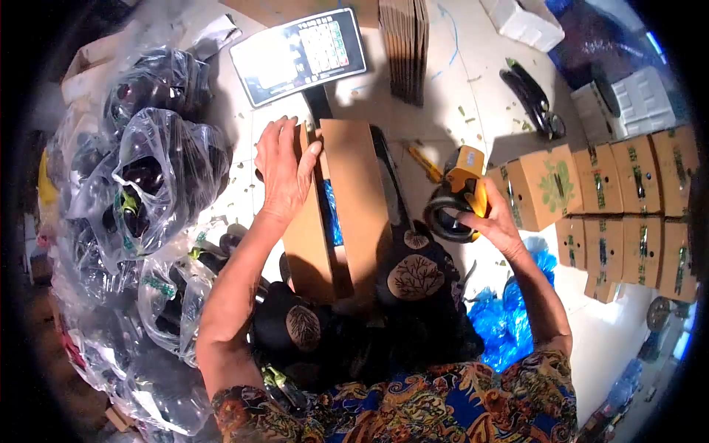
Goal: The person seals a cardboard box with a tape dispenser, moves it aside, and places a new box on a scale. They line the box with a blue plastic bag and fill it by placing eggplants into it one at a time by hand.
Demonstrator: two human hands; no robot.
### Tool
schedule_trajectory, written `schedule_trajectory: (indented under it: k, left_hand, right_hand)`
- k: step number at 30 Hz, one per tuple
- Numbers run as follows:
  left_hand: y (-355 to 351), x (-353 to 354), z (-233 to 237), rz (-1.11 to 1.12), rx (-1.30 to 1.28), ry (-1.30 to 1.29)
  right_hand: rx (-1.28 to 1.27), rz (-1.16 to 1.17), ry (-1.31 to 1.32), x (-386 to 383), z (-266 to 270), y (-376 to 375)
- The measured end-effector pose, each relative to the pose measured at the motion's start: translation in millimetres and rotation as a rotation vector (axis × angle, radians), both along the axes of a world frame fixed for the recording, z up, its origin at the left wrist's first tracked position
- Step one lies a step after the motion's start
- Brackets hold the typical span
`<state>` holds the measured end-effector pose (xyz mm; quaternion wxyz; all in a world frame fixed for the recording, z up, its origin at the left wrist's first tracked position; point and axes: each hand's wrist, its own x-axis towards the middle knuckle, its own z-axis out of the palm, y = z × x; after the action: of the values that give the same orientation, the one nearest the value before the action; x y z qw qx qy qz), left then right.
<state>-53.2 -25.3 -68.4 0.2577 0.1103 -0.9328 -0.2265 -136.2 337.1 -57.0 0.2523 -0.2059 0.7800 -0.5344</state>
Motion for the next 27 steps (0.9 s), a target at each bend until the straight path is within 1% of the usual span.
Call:
schedule_trajectory:
  k: [1, 2, 3, 5, 6, 7, 9, 10, 11, 13, 16, 19, 20, 23, 26, 27]
  left_hand:
    - [0.0, 3.2, 11.1, -0.027, 0.06, 0.039]
    - [2.3, 7.0, 30.0, -0.078, 0.166, 0.076]
    - [6.7, 13.3, 51.8, -0.131, 0.36, 0.083]
    - [16.3, 24.0, 87.8, -0.171, 0.897, -0.083]
    - [15.9, 28.7, 96.0, -0.201, 0.894, -0.078]
    - [18.5, 31.3, 106.9, -0.215, 1.069, -0.136]
    - [19.8, 32.5, 100.2, -0.287, 1.338, -0.233]
    - [19.6, 38.4, 101.3, -0.385, 1.227, -0.258]
    - [26.7, 43.6, 103.5, -0.408, 1.155, -0.22]
    - [30.3, 47.5, 98.6, -0.44, 1.207, -0.289]
    - [24.8, 50.2, 84.7, -0.458, 1.4, -0.229]
    - [16.5, 55.6, 80.6, -0.437, 1.873, -0.178]
    - [17.2, 57.6, 83.0, -0.395, 1.928, -0.156]
    - [19.3, 58.3, 84.7, -0.343, 1.706, -0.191]
    - [21.9, 57.0, 76.0, -0.315, 1.566, -0.191]
    - [20.6, 58.4, 76.0, -0.279, 1.506, -0.149]
  right_hand:
    - [-0.036, 0.058, 0.027, -3.3, 15.8, -16.0]
    - [-0.02, -0.045, 0.009, 4.6, 31.0, -33.8]
    - [-0.113, -0.028, -0.007, 5.3, 36.3, -46.2]
    - [-0.152, 0.084, 0.068, 8.0, 54.1, -69.4]
    - [-0.07, 0.161, 0.271, 8.1, 63.7, -78.5]
    - [-0.049, 0.19, 0.337, 9.5, 67.3, -86.5]
    - [0.0, 0.235, 0.472, 14.1, 73.6, -100.5]
    - [-0.023, 0.264, 0.465, 18.4, 78.5, -108.0]
    - [-0.043, 0.278, 0.521, 20.0, 78.5, -113.9]
    - [-0.082, 0.305, 0.627, 22.3, 76.1, -122.4]
    - [-0.043, 0.31, 0.605, 26.7, 71.5, -124.7]
    - [-0.018, 0.323, 0.559, 25.8, 71.8, -125.0]
    - [-0.011, 0.331, 0.543, 25.9, 72.4, -125.4]
    - [0.004, 0.326, 0.567, 26.0, 68.4, -128.2]
    - [0.017, 0.357, 0.642, 25.7, 70.3, -133.9]
    - [0.033, 0.378, 0.658, 27.0, 75.0, -138.1]
